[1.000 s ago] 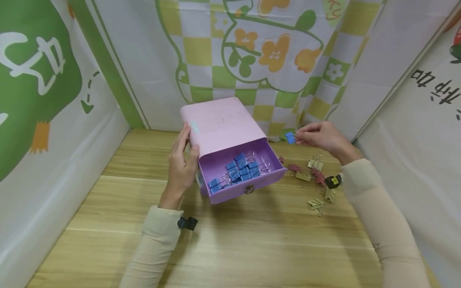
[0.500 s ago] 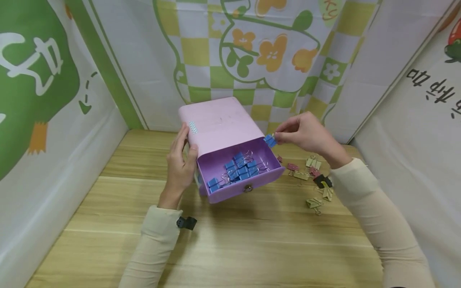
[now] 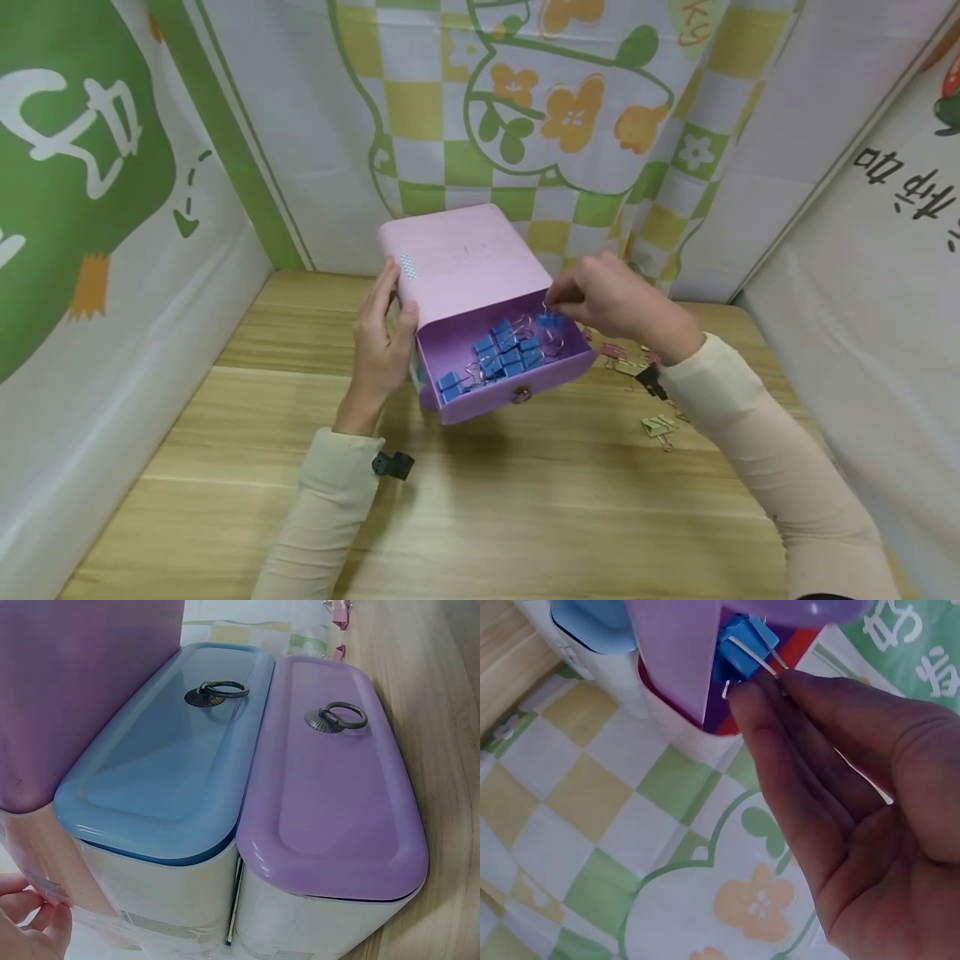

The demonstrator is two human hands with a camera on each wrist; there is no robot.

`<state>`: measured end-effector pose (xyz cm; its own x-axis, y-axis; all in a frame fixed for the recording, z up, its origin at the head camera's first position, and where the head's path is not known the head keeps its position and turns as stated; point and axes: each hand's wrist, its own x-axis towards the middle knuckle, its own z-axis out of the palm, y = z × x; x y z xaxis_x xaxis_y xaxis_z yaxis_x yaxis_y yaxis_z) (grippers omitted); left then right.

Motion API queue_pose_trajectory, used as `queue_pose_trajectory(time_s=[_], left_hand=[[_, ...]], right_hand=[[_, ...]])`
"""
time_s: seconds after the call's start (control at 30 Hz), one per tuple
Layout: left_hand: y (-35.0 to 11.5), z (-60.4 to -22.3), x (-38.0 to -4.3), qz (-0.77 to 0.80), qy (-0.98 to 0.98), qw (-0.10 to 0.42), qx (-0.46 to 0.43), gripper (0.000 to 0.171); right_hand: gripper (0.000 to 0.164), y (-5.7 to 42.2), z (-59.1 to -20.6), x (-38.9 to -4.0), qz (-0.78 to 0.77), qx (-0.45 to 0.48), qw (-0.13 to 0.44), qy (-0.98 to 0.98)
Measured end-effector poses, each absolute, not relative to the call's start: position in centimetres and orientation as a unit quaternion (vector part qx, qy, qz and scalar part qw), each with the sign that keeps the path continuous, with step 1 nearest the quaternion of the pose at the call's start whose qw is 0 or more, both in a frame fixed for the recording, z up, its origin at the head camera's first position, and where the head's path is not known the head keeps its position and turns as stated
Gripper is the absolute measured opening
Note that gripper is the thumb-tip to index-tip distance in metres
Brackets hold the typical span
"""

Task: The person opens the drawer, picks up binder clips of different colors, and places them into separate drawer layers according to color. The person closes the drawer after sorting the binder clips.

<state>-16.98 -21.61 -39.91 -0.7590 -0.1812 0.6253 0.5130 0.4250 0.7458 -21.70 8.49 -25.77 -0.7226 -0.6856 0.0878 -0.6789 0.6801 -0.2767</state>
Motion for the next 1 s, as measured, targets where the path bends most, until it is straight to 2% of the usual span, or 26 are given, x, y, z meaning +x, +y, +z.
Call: queue_pose_trajectory(time_s=[0.4,0.57,0.7,0.8,0.87,1.0], left_hand=[[-21.3,-40.2,-17.0,-0.530,-0.773,0.332,-0.107,0.064],[-21.2,-40.3,-17.0,-0.532,-0.770,0.334,-0.108,0.063],[-21.2,-40.4,-17.0,-0.531,-0.772,0.333,-0.108,0.063],[-21.2,-40.4,-17.1,-0.529,-0.773,0.332,-0.108,0.064],[-21.3,-40.3,-17.1,-0.530,-0.773,0.333,-0.109,0.063],[-21.4,-40.2,-17.2,-0.529,-0.773,0.332,-0.109,0.064]], right_hand=[[0.014,7.6,-26.8,-22.4,-0.123,-0.402,0.061,0.905],[0.015,7.6,-26.7,-22.1,-0.129,-0.402,0.056,0.905],[0.016,8.1,-25.9,-21.4,-0.140,-0.390,0.024,0.910],[0.014,8.7,-25.2,-20.3,-0.165,-0.384,-0.013,0.908],[0.012,9.1,-24.9,-19.4,-0.206,-0.369,-0.018,0.906],[0.015,10.1,-24.7,-17.3,-0.333,-0.314,0.034,0.889]])
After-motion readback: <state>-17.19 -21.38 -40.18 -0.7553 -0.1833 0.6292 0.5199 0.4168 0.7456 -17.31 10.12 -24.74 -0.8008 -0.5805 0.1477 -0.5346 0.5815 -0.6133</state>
